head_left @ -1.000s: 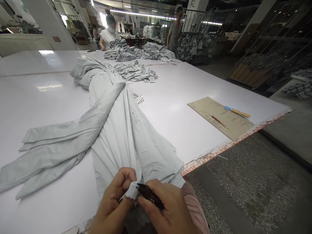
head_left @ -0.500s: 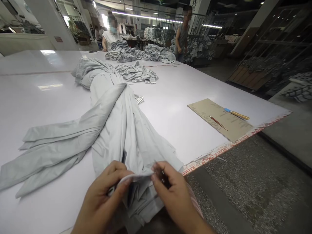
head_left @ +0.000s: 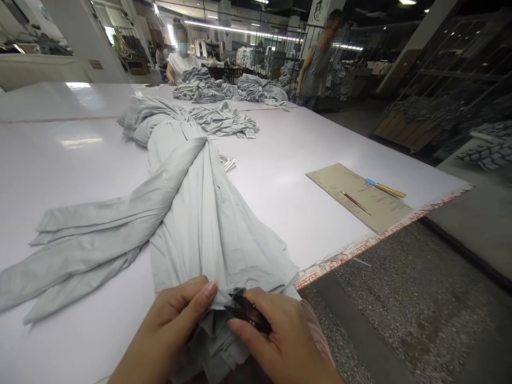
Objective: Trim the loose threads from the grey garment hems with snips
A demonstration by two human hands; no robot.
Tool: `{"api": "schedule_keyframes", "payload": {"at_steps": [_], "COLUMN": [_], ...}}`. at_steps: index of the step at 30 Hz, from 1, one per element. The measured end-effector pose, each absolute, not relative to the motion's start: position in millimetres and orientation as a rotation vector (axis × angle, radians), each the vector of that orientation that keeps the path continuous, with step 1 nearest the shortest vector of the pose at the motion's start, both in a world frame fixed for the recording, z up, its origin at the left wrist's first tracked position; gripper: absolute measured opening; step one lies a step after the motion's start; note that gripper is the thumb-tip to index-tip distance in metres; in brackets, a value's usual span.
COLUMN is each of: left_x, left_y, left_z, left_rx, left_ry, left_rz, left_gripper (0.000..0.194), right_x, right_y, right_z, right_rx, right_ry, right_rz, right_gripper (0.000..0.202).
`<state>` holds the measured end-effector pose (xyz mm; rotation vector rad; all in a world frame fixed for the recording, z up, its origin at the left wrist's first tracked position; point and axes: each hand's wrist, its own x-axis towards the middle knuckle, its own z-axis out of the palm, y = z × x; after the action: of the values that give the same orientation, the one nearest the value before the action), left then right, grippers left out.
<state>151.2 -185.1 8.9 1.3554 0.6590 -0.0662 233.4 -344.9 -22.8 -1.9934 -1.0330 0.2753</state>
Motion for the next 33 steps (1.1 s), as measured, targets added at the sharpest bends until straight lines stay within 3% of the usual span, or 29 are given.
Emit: {"api": "schedule_keyframes", "payload": {"at_steps": [9, 14, 22, 33], "left_x": [148.9, 152.8, 152.2, 154.8], "left_y": [-185.4, -186.7, -188.5, -184.9], "left_z": [14.5, 14.5, 12.2, 7.7], "left_rx": [1.479, 1.373, 1.490, 1.001], "left_ry": [0.655, 0.665, 0.656, 0.682], "left_rz": [-0.066, -0.090, -0.090, -0.172], "left_gripper": [0.042, 0.038, 0.048, 0.031], "right_x": [232.6, 231.0, 226.9, 227.5], "right_y": [-347.2, -353.9, -347.1, -352.4], "right_z": [-24.6, -30.3, -30.7, -37.2], "right_rx": [-2.039, -2.051, -2.119, -2.055], "right_ry": [-1.168, -1.150, -1.220, -1.095], "right_rz": [0.168, 0.201, 0.027, 0.127], "right_gripper": [0.035, 0.025, 0.024, 0.020]}}
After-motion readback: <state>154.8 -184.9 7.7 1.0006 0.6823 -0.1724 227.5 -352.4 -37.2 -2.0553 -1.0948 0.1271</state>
